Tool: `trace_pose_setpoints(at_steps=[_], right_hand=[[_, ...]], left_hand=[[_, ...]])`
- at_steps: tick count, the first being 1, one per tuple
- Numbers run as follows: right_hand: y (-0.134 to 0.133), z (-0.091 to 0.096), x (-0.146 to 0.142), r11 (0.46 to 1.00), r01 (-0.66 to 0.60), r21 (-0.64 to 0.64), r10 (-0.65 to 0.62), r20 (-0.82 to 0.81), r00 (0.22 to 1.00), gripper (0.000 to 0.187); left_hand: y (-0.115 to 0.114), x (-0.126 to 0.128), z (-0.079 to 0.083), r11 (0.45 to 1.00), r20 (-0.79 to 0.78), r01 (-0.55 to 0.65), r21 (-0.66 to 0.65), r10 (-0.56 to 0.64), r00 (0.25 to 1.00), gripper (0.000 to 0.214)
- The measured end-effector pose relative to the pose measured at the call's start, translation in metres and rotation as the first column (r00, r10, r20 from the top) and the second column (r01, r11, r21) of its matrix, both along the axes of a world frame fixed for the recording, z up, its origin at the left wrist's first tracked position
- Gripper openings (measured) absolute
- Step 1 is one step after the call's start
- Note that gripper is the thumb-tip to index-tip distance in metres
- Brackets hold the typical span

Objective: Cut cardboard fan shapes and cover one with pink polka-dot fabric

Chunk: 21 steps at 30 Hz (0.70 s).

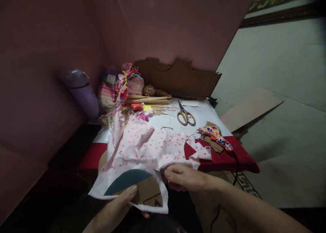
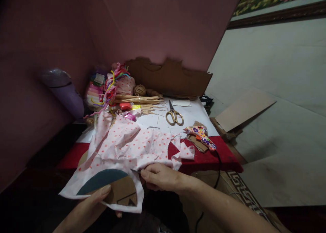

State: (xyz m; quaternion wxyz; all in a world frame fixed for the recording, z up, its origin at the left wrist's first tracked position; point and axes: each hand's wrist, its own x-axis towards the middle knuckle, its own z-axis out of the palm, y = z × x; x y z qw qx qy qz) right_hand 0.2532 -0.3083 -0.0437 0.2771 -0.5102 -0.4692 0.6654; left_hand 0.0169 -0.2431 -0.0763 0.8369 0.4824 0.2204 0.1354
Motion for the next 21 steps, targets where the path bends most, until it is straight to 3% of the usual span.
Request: trace_pose_setpoints(at_steps=[5,8,14,21], right_hand=[[-0.002,0.0,-0.006,0.991,0.083,-0.1,-0.083,-0.002,0.997,0.055],[-0.004,0.0,-0.011,0.989,0.051,-0.14,-0.048,0.027,0.998,0.053],[-0.001,-0.003,-0.012,0.994,0.043,-0.098,-0.029,0.139,0.99,0.055],[0.005,-0.006,-0.017,0.999,0.033,-0.02,-0.032,0.039,0.999,0.059]], left_hand=[[-0.002,0.001,0.001,0.989,-0.007,-0.121,-0.088,0.121,0.993,0.038],[-0.004,0.001,-0.002,0.975,-0.023,-0.182,-0.13,0.181,0.983,0.035],[-0.006,-0.003,-0.003,0.963,-0.034,-0.228,-0.144,0.226,0.974,0.033],[-0.008,-0.004,0.001,0.971,-0.012,-0.178,-0.159,0.178,0.984,0.035]])
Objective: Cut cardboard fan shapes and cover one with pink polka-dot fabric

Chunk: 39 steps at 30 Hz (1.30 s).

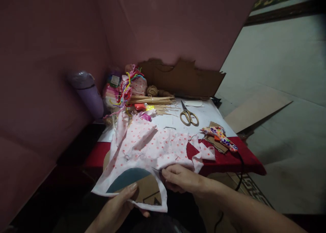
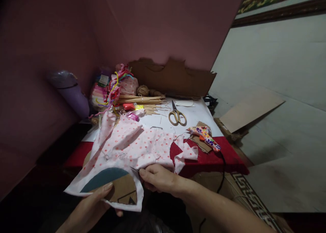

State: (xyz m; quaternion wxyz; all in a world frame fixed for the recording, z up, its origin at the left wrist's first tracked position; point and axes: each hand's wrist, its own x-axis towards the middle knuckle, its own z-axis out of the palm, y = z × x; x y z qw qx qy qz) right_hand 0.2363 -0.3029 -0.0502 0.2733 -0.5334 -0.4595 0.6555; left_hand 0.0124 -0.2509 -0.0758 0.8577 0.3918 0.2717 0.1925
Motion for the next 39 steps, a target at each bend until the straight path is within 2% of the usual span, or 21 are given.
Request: trace_pose_setpoints(at_steps=[8,14,16,20,28,33,39], right_hand=[[0.004,-0.004,-0.001,1.0,0.013,0.022,-0.012,-0.053,0.999,0.055],[0.007,-0.008,-0.002,0.981,-0.027,0.19,0.03,-0.014,0.999,0.055],[0.007,-0.007,-0.001,0.977,-0.045,0.21,0.041,0.026,0.999,0.055],[0.007,-0.005,0.0,0.982,-0.041,0.183,0.032,0.055,0.998,0.056],[0.003,-0.006,-0.004,0.986,0.083,0.145,-0.084,-0.001,0.996,0.056],[-0.002,-0.002,0.0,0.985,0.052,0.164,-0.051,-0.012,0.999,0.06],[-0.002,0.005,0.008,0.996,-0.072,0.059,0.071,0.028,0.997,0.058]], left_hand=[[0.001,-0.002,-0.007,1.0,0.016,0.027,-0.001,-0.027,0.999,0.037],[0.0,-0.002,-0.004,0.999,0.01,0.036,0.012,-0.036,0.999,0.037],[0.0,-0.002,-0.003,0.999,0.001,0.039,0.027,-0.039,0.999,0.038],[0.0,-0.003,-0.002,0.997,-0.01,0.067,0.043,-0.067,0.998,0.041],[0.001,-0.002,-0.002,0.997,-0.034,0.06,0.044,-0.058,0.998,0.039],[0.003,-0.004,-0.003,0.996,-0.049,0.064,0.062,-0.061,0.997,0.041],[0.002,-0.006,0.002,0.998,-0.046,0.02,0.052,-0.018,0.999,0.036]])
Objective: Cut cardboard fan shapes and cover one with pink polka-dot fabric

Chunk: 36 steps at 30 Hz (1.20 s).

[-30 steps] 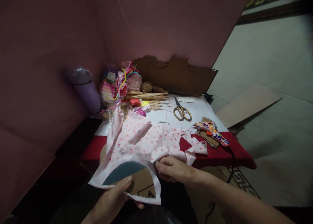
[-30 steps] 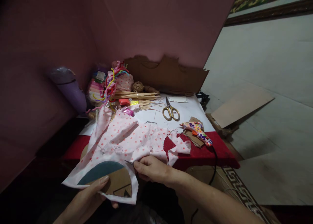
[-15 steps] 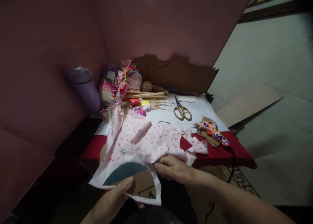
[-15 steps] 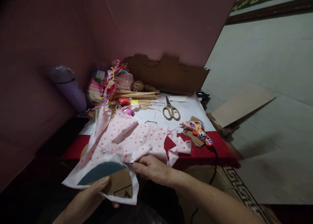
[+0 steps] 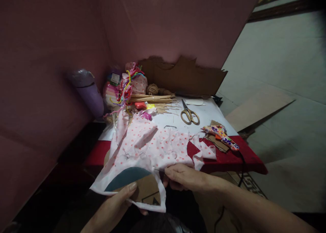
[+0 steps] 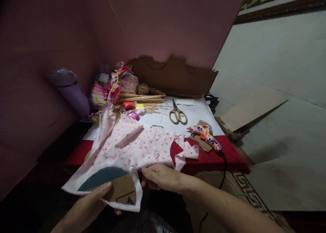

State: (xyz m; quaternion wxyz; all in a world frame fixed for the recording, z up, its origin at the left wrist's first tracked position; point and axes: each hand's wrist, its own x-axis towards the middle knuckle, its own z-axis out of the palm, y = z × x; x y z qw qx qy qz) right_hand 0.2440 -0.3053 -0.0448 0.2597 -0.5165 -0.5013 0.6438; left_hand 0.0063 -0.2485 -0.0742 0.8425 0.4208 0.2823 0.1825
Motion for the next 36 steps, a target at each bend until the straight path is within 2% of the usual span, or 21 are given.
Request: trace_pose_setpoints(at_steps=[7,12,14,18,19,20,21,22,24,26,27,29,31,33,36], right_hand=[[0.007,0.003,-0.002,0.997,-0.042,-0.07,0.039,-0.035,0.999,0.054],[0.012,0.005,-0.004,0.997,-0.071,-0.005,0.071,0.04,0.997,0.046],[0.011,0.013,0.002,0.993,-0.113,0.032,0.108,0.128,0.986,0.046],[0.005,0.043,0.023,0.967,-0.227,0.117,0.188,0.278,0.942,0.038],[0.006,0.049,0.027,0.965,-0.208,0.16,0.15,0.315,0.937,0.034],[0.008,0.054,0.031,0.961,-0.154,0.232,0.057,0.378,0.924,0.029],[0.012,0.055,0.032,0.945,-0.094,0.314,-0.064,0.459,0.886,0.024],[0.018,0.055,0.033,0.916,-0.038,0.399,-0.204,0.546,0.813,0.02],[0.035,0.048,0.03,0.852,0.0,0.523,-0.429,0.7,0.571,0.019],[0.056,0.037,0.026,0.851,-0.029,0.524,-0.483,0.803,0.349,0.026],[0.066,0.032,0.024,0.865,-0.045,0.499,-0.468,0.836,0.285,0.03],[0.082,0.025,0.02,0.887,-0.073,0.456,-0.432,0.875,0.219,0.028],[0.09,0.023,0.02,0.89,-0.113,0.442,-0.415,0.887,0.201,0.022],[0.091,0.025,0.024,0.882,-0.123,0.455,-0.433,0.886,0.167,0.02],[0.083,0.03,0.038,0.86,-0.068,0.505,-0.503,0.863,0.05,0.022]], left_hand=[[-0.001,-0.002,-0.001,0.999,0.006,0.037,0.013,-0.037,0.999,0.038],[0.001,-0.004,0.003,0.998,-0.029,0.046,0.038,-0.045,0.999,0.039],[0.002,-0.007,0.006,0.998,-0.039,0.05,0.048,-0.048,0.998,0.039],[0.007,-0.011,0.009,0.998,-0.06,0.023,0.063,-0.019,0.998,0.039],[0.008,-0.011,0.009,0.998,-0.059,0.015,0.061,-0.011,0.998,0.039],[0.009,-0.011,0.008,0.999,-0.058,0.013,0.053,-0.01,0.998,0.038],[0.009,-0.011,0.006,0.999,-0.057,0.012,0.039,-0.01,0.998,0.038],[0.008,-0.01,0.004,1.0,-0.056,0.014,0.024,-0.013,0.998,0.037],[0.007,-0.009,-0.002,1.0,-0.056,0.01,0.004,-0.009,0.998,0.037],[0.006,-0.008,-0.007,1.0,-0.051,-0.01,-0.008,0.01,0.999,0.036],[0.006,-0.007,-0.009,1.0,-0.048,-0.024,-0.013,0.023,0.999,0.035],[0.007,-0.007,-0.012,0.999,-0.046,-0.041,-0.024,0.04,0.998,0.034],[0.007,-0.007,-0.011,0.998,-0.041,-0.057,-0.028,0.055,0.998,0.034],[0.008,-0.004,-0.008,0.997,-0.03,-0.075,-0.035,0.074,0.997,0.033],[0.008,0.006,-0.003,0.994,-0.006,-0.085,-0.071,0.085,0.996,0.032]])
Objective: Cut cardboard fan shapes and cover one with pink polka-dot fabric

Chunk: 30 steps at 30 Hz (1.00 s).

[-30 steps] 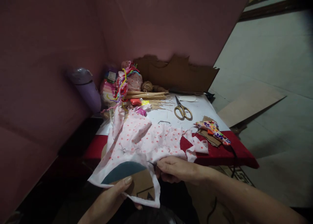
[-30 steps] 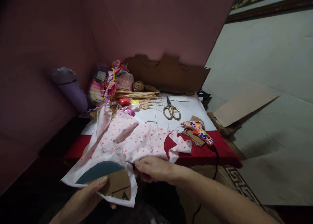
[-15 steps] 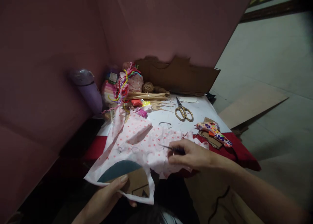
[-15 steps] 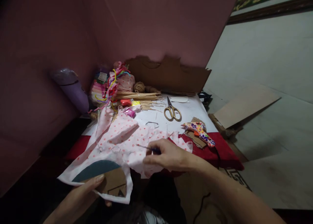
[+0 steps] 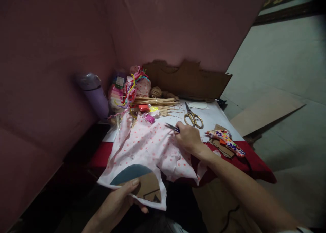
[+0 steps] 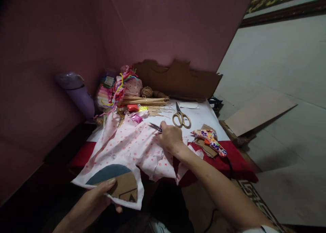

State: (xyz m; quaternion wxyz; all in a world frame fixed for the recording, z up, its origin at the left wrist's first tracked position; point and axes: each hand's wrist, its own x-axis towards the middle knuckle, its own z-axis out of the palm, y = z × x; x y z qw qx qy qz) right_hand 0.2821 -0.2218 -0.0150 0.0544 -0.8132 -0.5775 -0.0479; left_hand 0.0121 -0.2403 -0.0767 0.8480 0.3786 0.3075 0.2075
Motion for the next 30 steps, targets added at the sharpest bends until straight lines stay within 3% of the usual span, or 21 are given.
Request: trace_pose_setpoints(at_steps=[5,8,9,11,12,13,16,18,20,22,24,27,30], right_hand=[[-0.023,0.008,0.014,0.999,0.019,-0.047,-0.018,0.025,1.0,0.029],[-0.042,0.011,0.004,0.998,-0.053,0.035,0.058,-0.188,0.98,0.031],[-0.047,0.011,-0.002,0.989,-0.136,0.052,0.145,-0.316,0.938,0.027],[-0.054,0.009,-0.01,0.936,-0.35,0.045,0.314,-0.561,0.766,0.022],[-0.056,0.006,-0.012,0.908,-0.417,0.031,0.343,-0.626,0.7,0.022],[-0.057,0.005,-0.012,0.899,-0.439,0.006,0.338,-0.648,0.683,0.022],[-0.059,0.004,-0.007,0.961,-0.272,-0.057,0.203,-0.525,0.826,0.022],[-0.065,0.008,-0.005,0.978,-0.203,-0.045,0.153,-0.506,0.849,0.029],[-0.073,0.013,-0.007,0.96,-0.279,-0.022,0.205,-0.62,0.757,0.035],[-0.082,0.014,-0.013,0.922,-0.386,-0.028,0.231,-0.762,0.605,0.041],[-0.089,0.01,-0.019,0.898,-0.431,-0.091,0.129,-0.881,0.455,0.044],[-0.09,-0.002,-0.023,0.866,-0.439,-0.238,-0.126,-0.955,0.269,0.049],[-0.084,-0.008,-0.026,0.835,-0.43,-0.344,-0.265,-0.935,0.234,0.052]], left_hand=[[0.0,0.015,0.003,0.999,0.023,0.004,-0.039,-0.003,1.0,0.03],[0.0,0.015,0.002,0.999,-0.003,0.0,-0.05,-0.001,1.0,0.03],[-0.001,0.014,0.002,0.998,-0.016,0.001,-0.055,-0.002,1.0,0.03],[-0.001,0.012,0.003,0.998,-0.031,0.0,-0.063,-0.002,1.0,0.03],[-0.002,0.011,0.003,0.998,-0.034,-0.002,-0.065,0.0,0.999,0.031],[-0.002,0.01,0.004,0.998,-0.036,-0.006,-0.064,0.003,0.999,0.031],[-0.004,0.01,0.004,0.998,-0.037,-0.017,-0.055,0.015,0.999,0.031],[-0.004,0.009,0.005,0.998,-0.036,-0.017,-0.052,0.016,0.999,0.031],[-0.003,0.009,0.005,0.999,-0.033,-0.017,-0.048,0.016,0.999,0.031],[-0.002,0.008,0.005,0.999,-0.03,-0.021,-0.049,0.02,0.999,0.031],[-0.001,0.007,0.005,0.998,-0.031,-0.028,-0.057,0.026,0.999,0.03],[-0.001,0.007,0.007,0.997,-0.038,-0.034,-0.064,0.031,0.999,0.03],[0.0,0.007,0.007,0.998,-0.027,-0.022,-0.065,0.02,0.999,0.03]])
